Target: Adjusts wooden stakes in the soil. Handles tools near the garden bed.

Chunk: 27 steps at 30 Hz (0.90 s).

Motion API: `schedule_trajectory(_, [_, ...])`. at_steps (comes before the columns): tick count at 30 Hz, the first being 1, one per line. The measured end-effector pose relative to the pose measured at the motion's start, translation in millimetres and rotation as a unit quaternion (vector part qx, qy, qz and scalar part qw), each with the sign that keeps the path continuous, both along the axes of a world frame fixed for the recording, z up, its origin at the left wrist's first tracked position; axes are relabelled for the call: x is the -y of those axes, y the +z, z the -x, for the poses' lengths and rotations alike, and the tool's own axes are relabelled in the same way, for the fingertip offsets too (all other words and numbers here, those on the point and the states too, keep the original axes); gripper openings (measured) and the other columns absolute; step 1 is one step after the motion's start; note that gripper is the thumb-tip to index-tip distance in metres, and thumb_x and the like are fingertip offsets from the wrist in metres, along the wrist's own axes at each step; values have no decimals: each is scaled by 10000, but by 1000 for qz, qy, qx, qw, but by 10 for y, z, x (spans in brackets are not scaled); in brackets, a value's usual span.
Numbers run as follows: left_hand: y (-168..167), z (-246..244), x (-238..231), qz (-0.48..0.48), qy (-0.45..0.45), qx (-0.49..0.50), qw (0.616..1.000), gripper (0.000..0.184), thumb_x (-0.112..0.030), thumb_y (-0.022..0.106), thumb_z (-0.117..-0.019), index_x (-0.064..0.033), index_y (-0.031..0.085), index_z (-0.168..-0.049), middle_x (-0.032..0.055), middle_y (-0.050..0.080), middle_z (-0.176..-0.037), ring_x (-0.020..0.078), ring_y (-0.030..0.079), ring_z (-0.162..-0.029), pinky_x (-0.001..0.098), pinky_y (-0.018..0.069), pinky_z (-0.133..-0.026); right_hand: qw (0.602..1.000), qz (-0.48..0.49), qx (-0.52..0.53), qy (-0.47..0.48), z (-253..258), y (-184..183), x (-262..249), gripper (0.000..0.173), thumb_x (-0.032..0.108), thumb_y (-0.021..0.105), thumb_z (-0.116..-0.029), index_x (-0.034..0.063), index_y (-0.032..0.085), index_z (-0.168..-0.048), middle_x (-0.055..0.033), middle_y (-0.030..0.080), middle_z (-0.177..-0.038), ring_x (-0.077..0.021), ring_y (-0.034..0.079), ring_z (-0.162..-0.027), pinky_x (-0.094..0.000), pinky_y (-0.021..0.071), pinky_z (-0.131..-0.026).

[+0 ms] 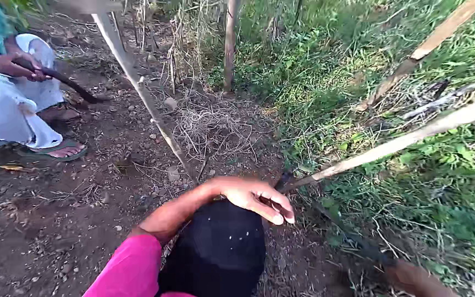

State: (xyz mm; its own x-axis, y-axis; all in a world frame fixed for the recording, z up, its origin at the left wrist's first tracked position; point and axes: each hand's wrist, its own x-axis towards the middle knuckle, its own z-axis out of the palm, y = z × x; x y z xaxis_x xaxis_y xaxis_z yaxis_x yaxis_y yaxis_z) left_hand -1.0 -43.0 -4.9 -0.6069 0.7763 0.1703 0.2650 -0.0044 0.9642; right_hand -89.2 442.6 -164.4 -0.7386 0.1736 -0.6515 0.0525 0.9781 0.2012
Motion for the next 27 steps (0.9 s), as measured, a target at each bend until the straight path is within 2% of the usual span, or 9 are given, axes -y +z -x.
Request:
schedule_trajectory(2, [-214, 207, 49, 30, 26, -11, 999, 345, -134, 544, -1004, 118, 635, -1221, 149, 710, -1095, 100, 659, -972, 269, 536, -900, 999, -2, 39, -26, -83, 353, -148, 499, 310, 645, -1011, -111, 599, -1276, -397, 613, -1247, -566, 587, -1206, -743, 443, -977])
schedule_trajectory(5, [-551, 439, 52, 47, 158, 99, 981, 291, -72, 514, -1025, 116, 613, -1224, 143, 685, -1170, 101, 656, -1045, 268, 536, -954, 992, 96, 39, -75, -610, 778, -438, 493, 387, 546, -1075, -62, 600, -1271, -336, 649, -979, -471, 655, -841, -667, 508, -780])
schedule_trajectory(7, [-307, 599, -255, 182, 349, 360, 846, 277, 12, 459, -1063, 14, 606, -1297, 91, 656, -1262, 144, 632, -1111, 341, 481, -1039, 985, 150, 48, -77, -998, 1027, -555, 495, 423, 549, -1067, -45, 632, -1204, -284, 647, -865, -416, 646, -724, -640, 517, -701])
schedule_trajectory(11, [-1622, 734, -108, 67, 394, 236, 886, 320, -142, 529, -1064, 24, 584, -1332, 168, 640, -1273, 195, 633, -1098, 384, 524, -937, 978, 190, 85, 20, -1388, 1312, -302, 499, 435, 573, -1037, -48, 673, -1118, -293, 649, -802, -490, 650, -744, -706, 479, -674])
schedule_trajectory(14, [-1962, 776, -61, 129, 449, 231, 853, 368, -113, 548, -1052, 47, 539, -1383, 234, 583, -1380, 288, 601, -1225, 451, 491, -1032, 978, 120, 145, 86, -1286, 914, 174, 569, 534, 509, -1050, 8, 649, -1213, -312, 692, -948, -538, 680, -935, -724, 502, -787])
schedule_trajectory(18, [-1976, 469, 116, 240, 496, 247, 797, 392, -150, 560, -1048, -37, 546, -1423, 198, 546, -1473, 314, 554, -1320, 442, 454, -1080, 979, 76, 176, 61, -1186, -342, 927, 708, 615, 344, -1068, 29, 524, -1422, -319, 652, -1249, -515, 622, -1198, -694, 478, -965])
schedule_trajectory(22, [-2638, 304, 186, 273, 463, 247, 807, 447, -163, 605, -1028, 34, 528, -1422, 267, 524, -1465, 403, 506, -1365, 575, 396, -1133, 983, 137, 120, 0, -1560, -1125, 925, 651, 562, 369, -1083, 30, 514, -1430, -309, 667, -1225, -511, 649, -1153, -690, 499, -937])
schedule_trajectory(25, [-2745, 160, 244, 370, 406, 239, 800, 509, -220, 670, -994, -3, 535, -1435, 295, 473, -1499, 468, 460, -1390, 650, 376, -1125, 971, 200, 122, -52, -1697, -1152, 972, 623, 537, 396, -1087, 12, 563, -1377, -313, 682, -1179, -500, 658, -1140, -684, 489, -962])
schedule_trajectory(27, [-2764, 150, 254, 411, 379, 228, 797, 583, -227, 717, -962, -7, 511, -1461, 323, 431, -1518, 508, 437, -1389, 665, 379, -1112, 939, 294, 148, -99, -1613, -1055, 872, 561, 471, 408, -1105, -16, 619, -1287, -278, 680, -1031, -427, 673, -949, -624, 509, -868])
